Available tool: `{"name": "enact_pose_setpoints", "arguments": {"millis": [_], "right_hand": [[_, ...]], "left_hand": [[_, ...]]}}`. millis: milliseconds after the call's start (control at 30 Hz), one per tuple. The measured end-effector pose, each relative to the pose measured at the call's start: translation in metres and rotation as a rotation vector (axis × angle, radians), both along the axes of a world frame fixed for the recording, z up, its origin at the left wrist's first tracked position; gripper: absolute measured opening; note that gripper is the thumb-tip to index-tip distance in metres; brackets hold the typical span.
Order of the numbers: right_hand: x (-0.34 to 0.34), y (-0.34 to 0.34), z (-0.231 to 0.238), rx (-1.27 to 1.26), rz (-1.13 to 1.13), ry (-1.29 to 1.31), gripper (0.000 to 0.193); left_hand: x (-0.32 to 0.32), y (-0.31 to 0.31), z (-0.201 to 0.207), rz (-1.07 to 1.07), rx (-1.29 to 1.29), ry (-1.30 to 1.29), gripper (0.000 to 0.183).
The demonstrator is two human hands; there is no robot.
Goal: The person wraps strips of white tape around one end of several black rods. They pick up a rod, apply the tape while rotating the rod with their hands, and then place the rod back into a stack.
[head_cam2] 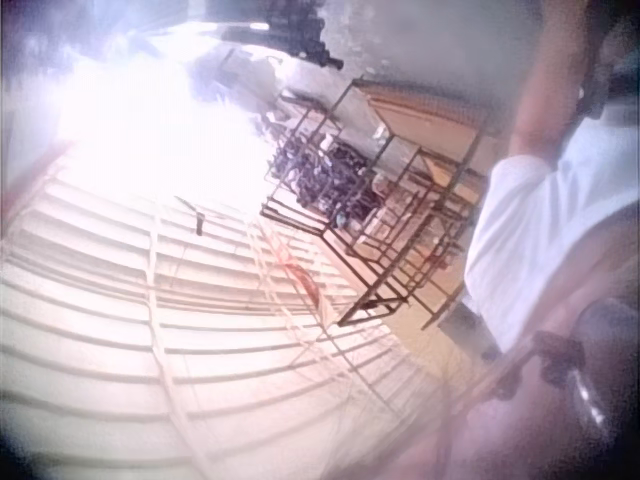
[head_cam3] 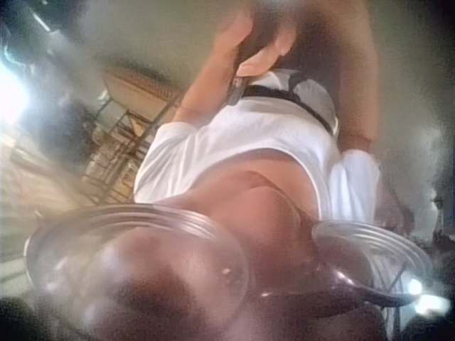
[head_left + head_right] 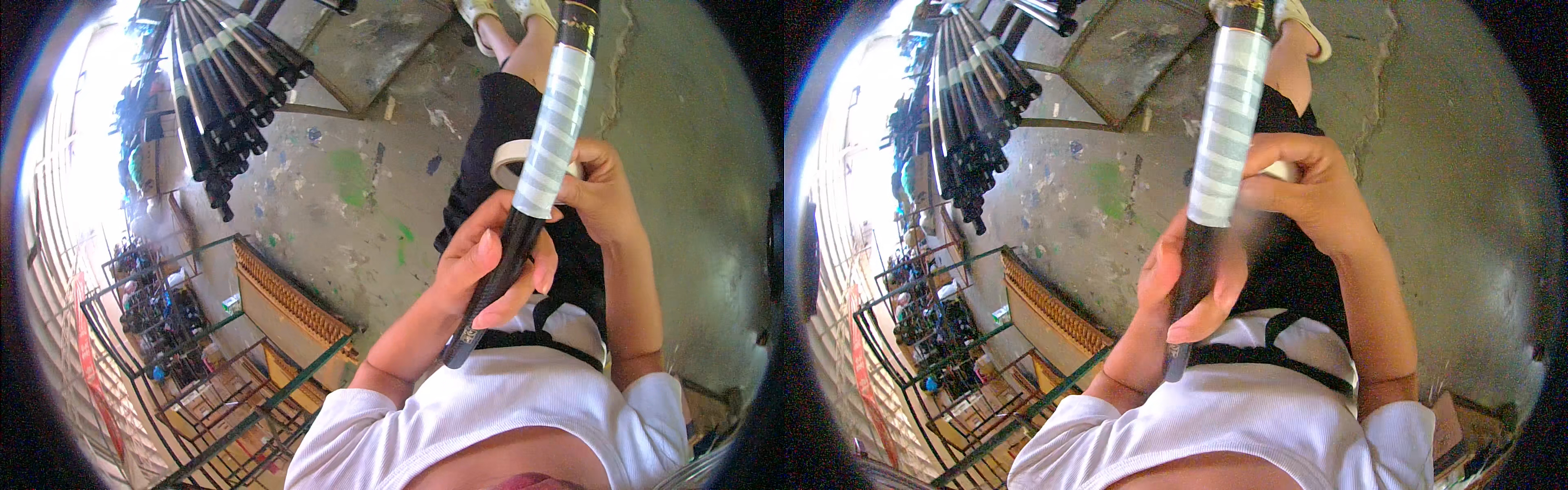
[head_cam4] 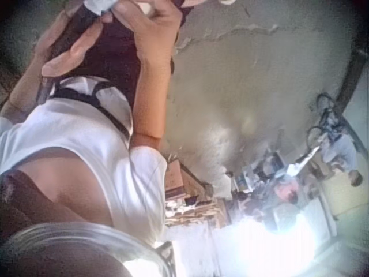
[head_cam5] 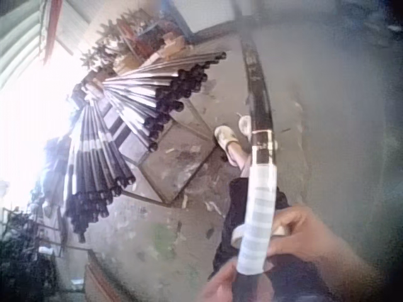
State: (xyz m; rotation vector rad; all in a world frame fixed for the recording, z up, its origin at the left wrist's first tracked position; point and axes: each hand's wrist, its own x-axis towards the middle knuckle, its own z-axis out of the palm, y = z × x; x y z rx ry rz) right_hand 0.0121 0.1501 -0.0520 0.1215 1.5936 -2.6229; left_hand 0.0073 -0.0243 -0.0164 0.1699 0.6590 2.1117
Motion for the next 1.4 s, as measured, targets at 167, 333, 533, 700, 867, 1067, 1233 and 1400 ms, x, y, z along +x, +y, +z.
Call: {"name": "enact_pose_setpoints", "arguments": {"millis": [167,333,533,700,867,1067,1233,1400], "right_hand": [[0.006,0.002,-0.005,0.206,-0.074,-0.191,0.016],[0.018,0.01,-0.021,0.234,-0.085,-0.307,0.023],[0.021,0.019,-0.038,0.111,-0.148,-0.321,0.02],[0.02,0.029,-0.049,0.062,-0.199,-0.344,0.018],[0.016,0.029,-0.059,0.057,-0.194,-0.368,0.017],[0.006,0.014,-0.046,0.129,-0.163,-0.382,0.017],[0.006,0.005,-0.049,0.155,-0.151,-0.402,0.016],[0.012,0.016,-0.055,0.149,-0.17,-0.426,0.016]], "left_hand": [[-0.006,-0.008,0.019,-0.03,-0.025,-0.118,0.069],[-0.048,-0.02,0.048,0.257,-0.26,0.263,0.06],[-0.126,-0.067,0.094,0.586,-0.633,0.713,0.041],[-0.193,-0.109,0.105,0.923,-1.176,0.97,0.03],[-0.243,-0.14,0.136,0.991,-1.609,1.172,0.028],[-0.292,-0.146,0.172,0.792,-1.616,1.081,0.023],[-0.363,-0.123,0.137,0.826,-1.983,0.907,0.047],[-0.378,-0.089,0.133,0.566,-2.35,0.778,0.068]]}}
